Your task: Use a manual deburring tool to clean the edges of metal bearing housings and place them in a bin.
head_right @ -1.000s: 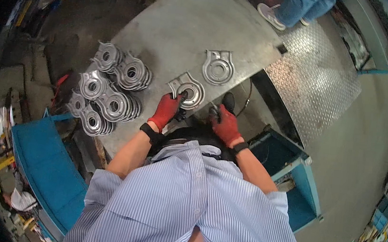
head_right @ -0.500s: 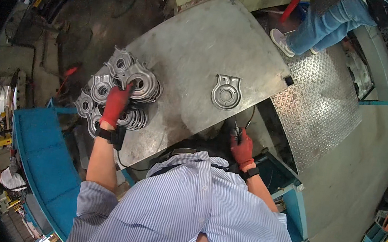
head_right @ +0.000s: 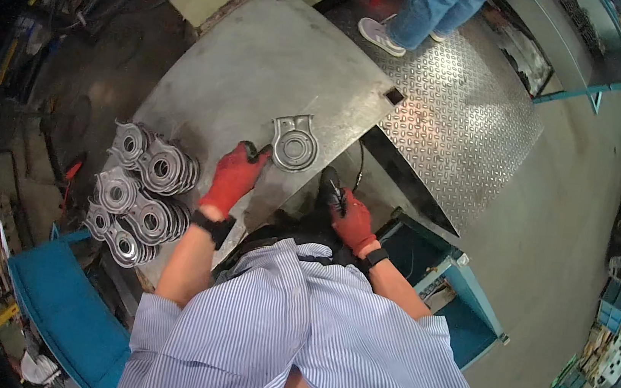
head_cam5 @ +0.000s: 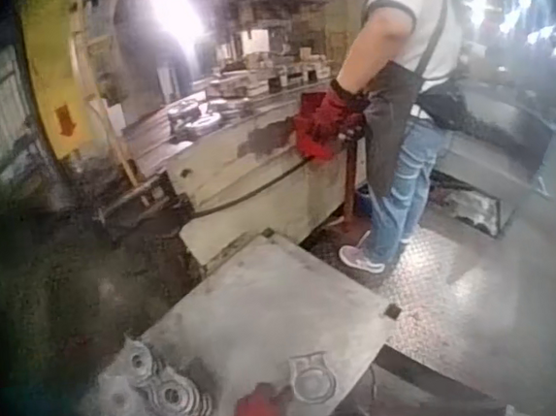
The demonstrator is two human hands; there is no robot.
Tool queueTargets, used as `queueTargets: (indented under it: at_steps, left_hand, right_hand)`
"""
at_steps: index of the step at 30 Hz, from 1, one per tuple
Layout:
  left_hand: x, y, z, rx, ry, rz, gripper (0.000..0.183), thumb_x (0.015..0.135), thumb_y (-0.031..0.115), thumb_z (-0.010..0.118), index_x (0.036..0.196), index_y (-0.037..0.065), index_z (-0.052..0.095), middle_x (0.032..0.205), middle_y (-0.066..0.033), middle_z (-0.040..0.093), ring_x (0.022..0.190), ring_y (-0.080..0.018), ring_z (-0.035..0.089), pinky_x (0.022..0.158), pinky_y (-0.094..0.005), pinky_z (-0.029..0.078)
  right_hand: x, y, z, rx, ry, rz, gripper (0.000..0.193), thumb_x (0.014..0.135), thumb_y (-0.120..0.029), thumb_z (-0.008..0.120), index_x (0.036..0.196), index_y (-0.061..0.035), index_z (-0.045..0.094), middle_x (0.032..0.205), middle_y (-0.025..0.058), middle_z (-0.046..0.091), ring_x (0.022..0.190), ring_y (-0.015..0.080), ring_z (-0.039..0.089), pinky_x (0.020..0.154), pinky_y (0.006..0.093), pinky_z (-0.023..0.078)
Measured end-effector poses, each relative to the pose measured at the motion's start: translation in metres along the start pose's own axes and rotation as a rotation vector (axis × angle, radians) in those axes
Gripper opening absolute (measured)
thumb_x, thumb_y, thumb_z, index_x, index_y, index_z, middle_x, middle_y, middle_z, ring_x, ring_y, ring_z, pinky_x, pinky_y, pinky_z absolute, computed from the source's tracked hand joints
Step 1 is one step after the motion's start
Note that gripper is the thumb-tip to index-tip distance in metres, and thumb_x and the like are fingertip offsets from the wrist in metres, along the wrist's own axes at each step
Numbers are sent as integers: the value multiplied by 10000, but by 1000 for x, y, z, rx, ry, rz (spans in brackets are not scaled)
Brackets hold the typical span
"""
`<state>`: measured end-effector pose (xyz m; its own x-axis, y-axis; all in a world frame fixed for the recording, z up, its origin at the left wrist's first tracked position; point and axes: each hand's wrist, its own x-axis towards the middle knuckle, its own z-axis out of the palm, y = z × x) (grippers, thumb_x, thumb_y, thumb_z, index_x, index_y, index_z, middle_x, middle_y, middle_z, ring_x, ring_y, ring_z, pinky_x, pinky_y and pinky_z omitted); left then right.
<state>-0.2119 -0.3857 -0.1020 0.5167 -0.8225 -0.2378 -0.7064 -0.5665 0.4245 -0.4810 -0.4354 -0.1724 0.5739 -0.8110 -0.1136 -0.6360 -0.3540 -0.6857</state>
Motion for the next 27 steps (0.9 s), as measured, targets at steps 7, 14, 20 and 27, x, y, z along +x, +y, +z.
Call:
queueTargets:
  at_steps: [7, 14, 20, 27]
  left_hand:
    - [31, 5, 53, -58, -120, -83, 416, 825, 328, 552, 1013, -35, 476, 879, -243, 610, 892, -399, 571, 763, -453, 452]
    - [-9, 1, 61, 3, -213, -155, 456, 820, 383, 554, 935, -59, 550, 894, -258, 604, 884, -409, 573, 779, -456, 447]
    - [-7, 9, 58, -171, -142, -210, 521, 778, 457, 589, 872, -55, 594, 927, -273, 597, 927, -418, 559, 786, -456, 438]
    - [-3, 8, 77, -104, -139, -195, 571, 734, 423, 650, 999, -63, 511, 967, -254, 602, 950, -388, 566, 815, -434, 443]
  right_hand:
    - [-4, -7, -13, 38, -173, 180, 540, 763, -243, 619, 1205, 21, 454, 992, 256, 584, 948, 397, 551, 825, 431, 431]
    - [1, -11, -8, -32, -262, -45, 408, 789, -283, 571, 1080, -5, 502, 919, 223, 605, 870, 385, 570, 758, 435, 452]
    - [5, -25, -3, -16, -279, -42, 316, 811, -277, 553, 970, -5, 524, 842, 226, 606, 811, 388, 575, 697, 460, 448]
    - [8, -18, 12, -78, -386, 54, 467, 790, -278, 565, 1151, 0, 462, 966, 225, 598, 905, 381, 563, 777, 445, 444]
